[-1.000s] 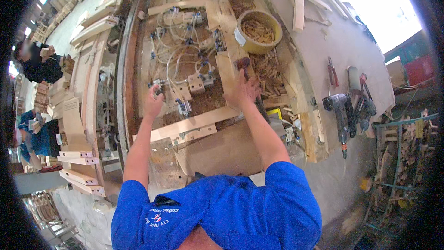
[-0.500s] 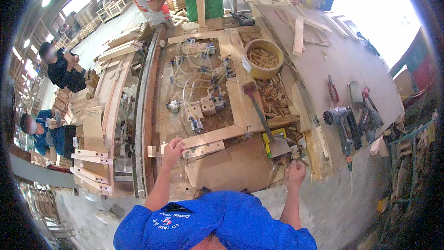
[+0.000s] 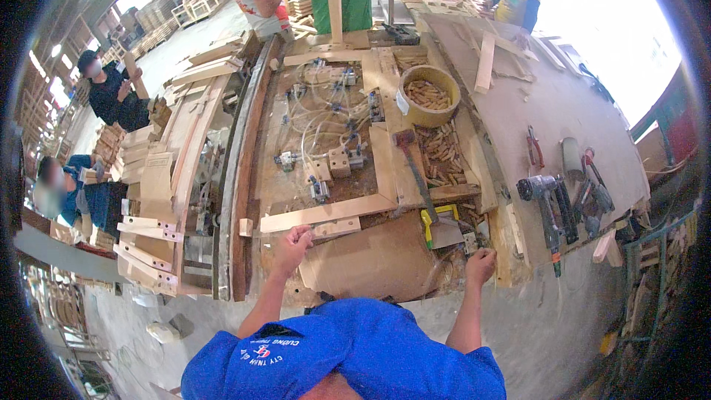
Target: The person assembles wooden chair components on a workbench. They align pieces, insert dowels, tap joints with a hammer, and fasten parts using a nail gun. The process repeats for multiple chair sections.
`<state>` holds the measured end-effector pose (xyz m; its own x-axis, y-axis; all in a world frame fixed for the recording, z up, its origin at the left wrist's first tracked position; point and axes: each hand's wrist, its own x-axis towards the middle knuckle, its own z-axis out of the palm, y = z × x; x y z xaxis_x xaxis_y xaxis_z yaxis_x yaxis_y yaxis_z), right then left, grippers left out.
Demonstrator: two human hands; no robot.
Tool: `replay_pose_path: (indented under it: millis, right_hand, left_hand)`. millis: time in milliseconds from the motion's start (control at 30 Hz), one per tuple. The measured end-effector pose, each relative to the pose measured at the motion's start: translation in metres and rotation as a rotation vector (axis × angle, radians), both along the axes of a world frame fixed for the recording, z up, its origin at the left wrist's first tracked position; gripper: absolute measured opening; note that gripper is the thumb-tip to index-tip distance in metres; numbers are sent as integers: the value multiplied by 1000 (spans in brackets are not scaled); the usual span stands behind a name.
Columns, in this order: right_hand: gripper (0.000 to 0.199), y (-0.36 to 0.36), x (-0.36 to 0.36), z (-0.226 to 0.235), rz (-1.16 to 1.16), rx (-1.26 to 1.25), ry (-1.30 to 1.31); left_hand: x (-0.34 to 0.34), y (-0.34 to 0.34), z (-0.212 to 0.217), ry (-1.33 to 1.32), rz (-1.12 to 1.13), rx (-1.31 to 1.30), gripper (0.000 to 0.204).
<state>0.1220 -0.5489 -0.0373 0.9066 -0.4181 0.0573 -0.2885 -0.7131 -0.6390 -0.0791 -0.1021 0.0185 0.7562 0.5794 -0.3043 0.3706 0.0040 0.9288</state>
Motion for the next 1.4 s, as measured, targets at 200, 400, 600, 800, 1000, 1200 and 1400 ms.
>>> replay_pose_path:
  millis: [200,400,600,800,1000,1200,1400]
  right_hand:
    - [16,-9,13,-1,129,-164,-21]
    - [17,-3,12,2,132,-184,49]
    - [17,-1,10,7,127,-171,18]
    - [19,5,7,15,117,-176,71]
    - [19,6,7,18,138,-168,65]
    - [18,1,6,17,158,-169,40]
    - [18,5,7,16,148,-159,57]
  left_hand:
    - [-6,-18,-23,-24,-72,28,36]
    - [0,-36,-16,38,-128,-8,36]
    - [1,-38,-11,63,-163,11,37]
    - [0,-34,-8,96,-149,2,38]
    - [3,-31,-15,64,-171,25,38]
    - [7,-32,-24,56,-190,35,37]
    - [7,-25,-27,81,-193,31,39]
